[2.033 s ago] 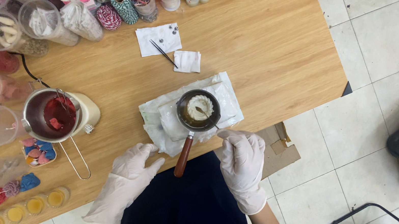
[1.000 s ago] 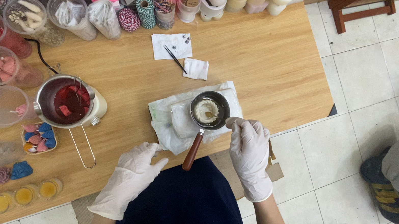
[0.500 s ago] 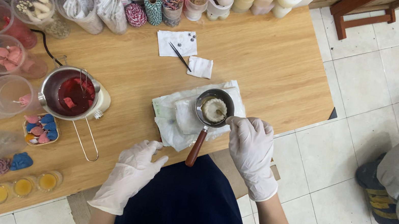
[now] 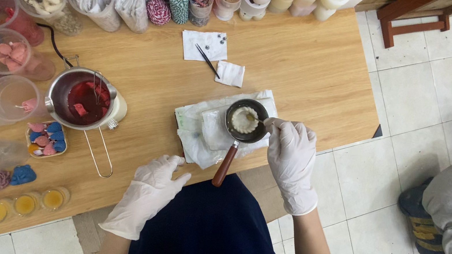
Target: The person stirs a dark red liquid in a small metal pot with a wooden-handled spoon, periodically checking the temperature or consistency by dipping the spoon into the mixture while wearing white gloves.
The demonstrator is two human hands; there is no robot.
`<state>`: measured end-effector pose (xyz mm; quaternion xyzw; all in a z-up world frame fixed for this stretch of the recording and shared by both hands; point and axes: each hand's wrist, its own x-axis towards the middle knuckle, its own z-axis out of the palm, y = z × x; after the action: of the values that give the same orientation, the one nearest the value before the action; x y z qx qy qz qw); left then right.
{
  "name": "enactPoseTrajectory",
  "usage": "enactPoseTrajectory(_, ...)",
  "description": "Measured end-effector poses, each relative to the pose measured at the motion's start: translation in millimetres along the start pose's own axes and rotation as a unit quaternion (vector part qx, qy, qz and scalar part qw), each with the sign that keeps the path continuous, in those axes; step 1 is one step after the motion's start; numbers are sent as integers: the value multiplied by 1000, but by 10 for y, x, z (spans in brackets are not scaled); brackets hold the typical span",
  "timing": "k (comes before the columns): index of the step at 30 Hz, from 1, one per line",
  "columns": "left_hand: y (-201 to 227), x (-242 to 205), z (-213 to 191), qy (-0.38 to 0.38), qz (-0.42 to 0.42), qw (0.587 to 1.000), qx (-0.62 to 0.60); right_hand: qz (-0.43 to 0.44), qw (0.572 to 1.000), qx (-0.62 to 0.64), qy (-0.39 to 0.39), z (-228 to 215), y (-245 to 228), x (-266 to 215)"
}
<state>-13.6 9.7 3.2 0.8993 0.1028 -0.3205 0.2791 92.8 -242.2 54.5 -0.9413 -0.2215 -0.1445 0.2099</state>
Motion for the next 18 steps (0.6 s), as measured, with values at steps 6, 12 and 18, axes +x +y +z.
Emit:
enactPoseTrajectory(6,7,-12,4,22,13,1000,-3,5,999,12,-46,3,-28,-61)
enactPoseTrajectory(12,10,-35,-13,15,3,1000,-4,-3,998,59,-16,152,3,-32)
enactPoseTrajectory(18,-7,-57,-24,33,20,999,-17,-11,1000,-14,-5,60,29,18)
